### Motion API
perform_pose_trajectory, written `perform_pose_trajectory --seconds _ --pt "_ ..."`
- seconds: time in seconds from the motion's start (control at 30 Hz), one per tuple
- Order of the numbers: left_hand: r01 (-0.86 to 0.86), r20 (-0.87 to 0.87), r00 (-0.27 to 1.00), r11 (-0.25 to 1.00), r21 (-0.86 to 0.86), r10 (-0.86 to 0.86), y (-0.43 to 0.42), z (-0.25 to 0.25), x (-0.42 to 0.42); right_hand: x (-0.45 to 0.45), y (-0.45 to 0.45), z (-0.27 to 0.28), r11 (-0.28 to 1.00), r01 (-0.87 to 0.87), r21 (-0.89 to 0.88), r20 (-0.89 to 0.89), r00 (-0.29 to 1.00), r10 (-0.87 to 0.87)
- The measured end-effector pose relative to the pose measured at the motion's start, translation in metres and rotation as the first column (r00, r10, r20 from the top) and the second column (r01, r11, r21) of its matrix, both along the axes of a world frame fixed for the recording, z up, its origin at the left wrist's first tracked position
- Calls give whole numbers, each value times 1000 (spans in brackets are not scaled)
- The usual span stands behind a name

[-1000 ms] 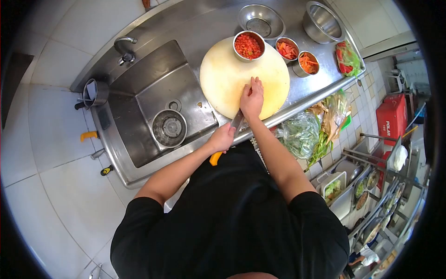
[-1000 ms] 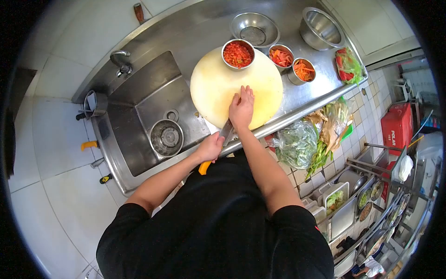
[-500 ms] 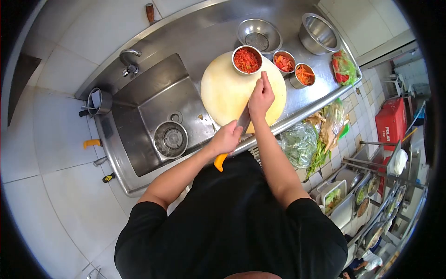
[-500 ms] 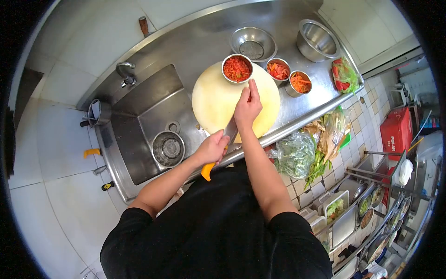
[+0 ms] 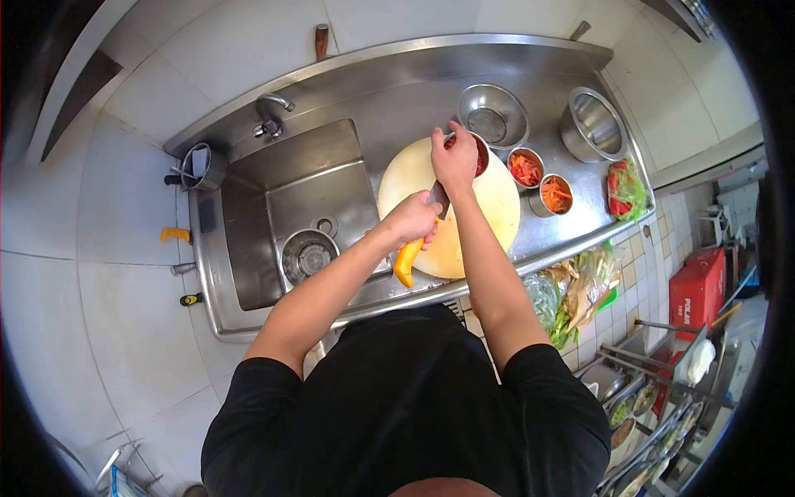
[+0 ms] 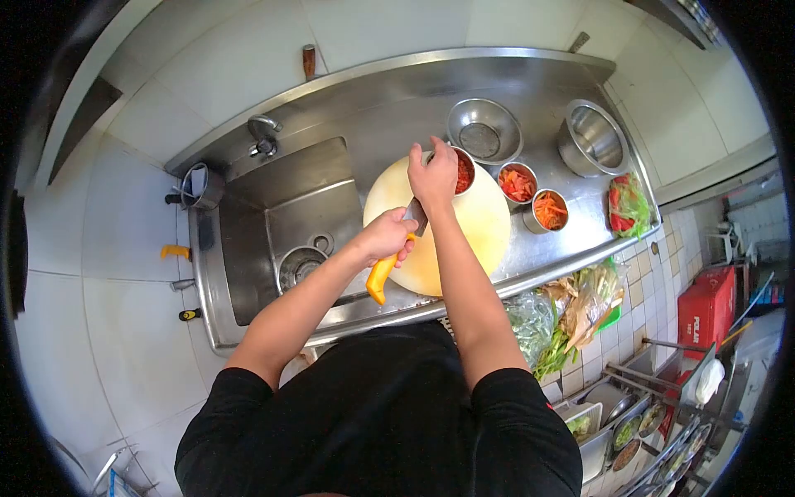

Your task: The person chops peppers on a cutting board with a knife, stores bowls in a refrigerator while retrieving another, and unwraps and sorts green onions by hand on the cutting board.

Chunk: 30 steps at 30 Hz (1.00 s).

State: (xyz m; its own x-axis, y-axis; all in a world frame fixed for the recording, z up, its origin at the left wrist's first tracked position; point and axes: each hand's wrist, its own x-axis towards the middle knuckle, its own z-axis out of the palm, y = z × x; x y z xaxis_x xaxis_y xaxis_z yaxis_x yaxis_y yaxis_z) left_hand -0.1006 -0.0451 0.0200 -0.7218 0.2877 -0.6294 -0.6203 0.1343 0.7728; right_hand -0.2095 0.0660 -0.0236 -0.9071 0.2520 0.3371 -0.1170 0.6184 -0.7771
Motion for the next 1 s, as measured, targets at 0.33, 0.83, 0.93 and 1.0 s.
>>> perform_pose_trajectory --seconds 0.33,0.83,0.93,1.0 --pt "139 63 988 990 7 -140 -87 43 68 -55 43 -47 945 -61 322 -224 965 139" --pt "-2 107 994 970 -243 28 -143 -92 102 92 129 -132 994 100 -41 47 994 -98" --pt "74 50 997 936 -344 -60 -133 -99 78 138 84 -132 963 -85 -254 128 984 120" --pt "139 53 990 925 -353 -128 -121 -102 69 153 69 -122 858 -35 -512 180 973 147"
